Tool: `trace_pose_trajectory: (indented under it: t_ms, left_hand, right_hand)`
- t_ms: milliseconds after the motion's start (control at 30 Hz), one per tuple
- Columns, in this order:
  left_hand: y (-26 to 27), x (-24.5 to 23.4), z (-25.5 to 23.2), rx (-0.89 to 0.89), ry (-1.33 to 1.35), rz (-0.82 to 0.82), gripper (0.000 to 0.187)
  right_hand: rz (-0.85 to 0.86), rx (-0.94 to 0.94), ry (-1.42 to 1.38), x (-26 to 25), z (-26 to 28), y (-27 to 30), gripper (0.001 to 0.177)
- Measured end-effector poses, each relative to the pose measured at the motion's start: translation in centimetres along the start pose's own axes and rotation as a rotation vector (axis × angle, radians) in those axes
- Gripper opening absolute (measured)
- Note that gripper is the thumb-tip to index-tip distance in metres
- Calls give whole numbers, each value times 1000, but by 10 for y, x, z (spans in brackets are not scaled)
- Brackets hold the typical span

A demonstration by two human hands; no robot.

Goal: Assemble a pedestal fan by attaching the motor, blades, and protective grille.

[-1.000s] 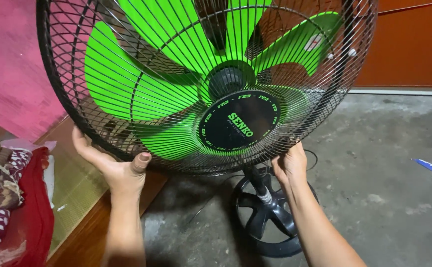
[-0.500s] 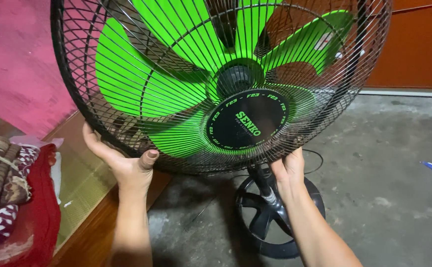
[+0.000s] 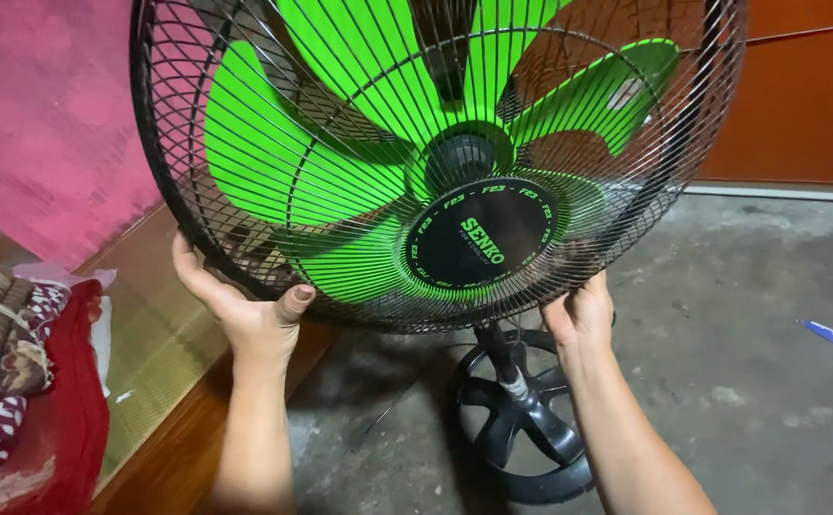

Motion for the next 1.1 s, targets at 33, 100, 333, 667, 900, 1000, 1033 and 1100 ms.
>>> trace_pose_trajectory:
  t_ms: [33,100,333,667,900,1000,1033,1100]
  left_hand:
    - [0,1,-1,3,4,0,142]
    - [-2,3,-3,-20,25,-1,144]
    - [2,-6,2,-22,-9,6,144]
    - [29,0,14,-88,-105,-35,149]
    - [29,13,-3,-229,105,-69,145]
    - [43,5,19,-228,68,-105,136]
    - [54,2,33,-230,69,-107,136]
    - [79,-6,63,-247,102,-205,128]
  right_hand:
    - [3,-4,0,5,4,1,24]
    - [-37,-21,53,13,11,2,28]
    - [-22,1,177,61,30,0,65]
    - [-71,-121,254,59,36,-9,44]
    - [-205,51,302,80,29,10,84]
    - [-161,4,285,51,25,-10,79]
    - [-161,6,287,48,23,-11,79]
    - [-96,-102,257,49,27,-16,70]
Point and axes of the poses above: each hand's wrist, its own y-axis away from the middle knuckle, its own x-axis out of the palm, z = x × y, the point moved 5 cm from there along -y, towards the middle knuckle, and after that the axes turned 1 degree about -z, right-handed, at the moved point
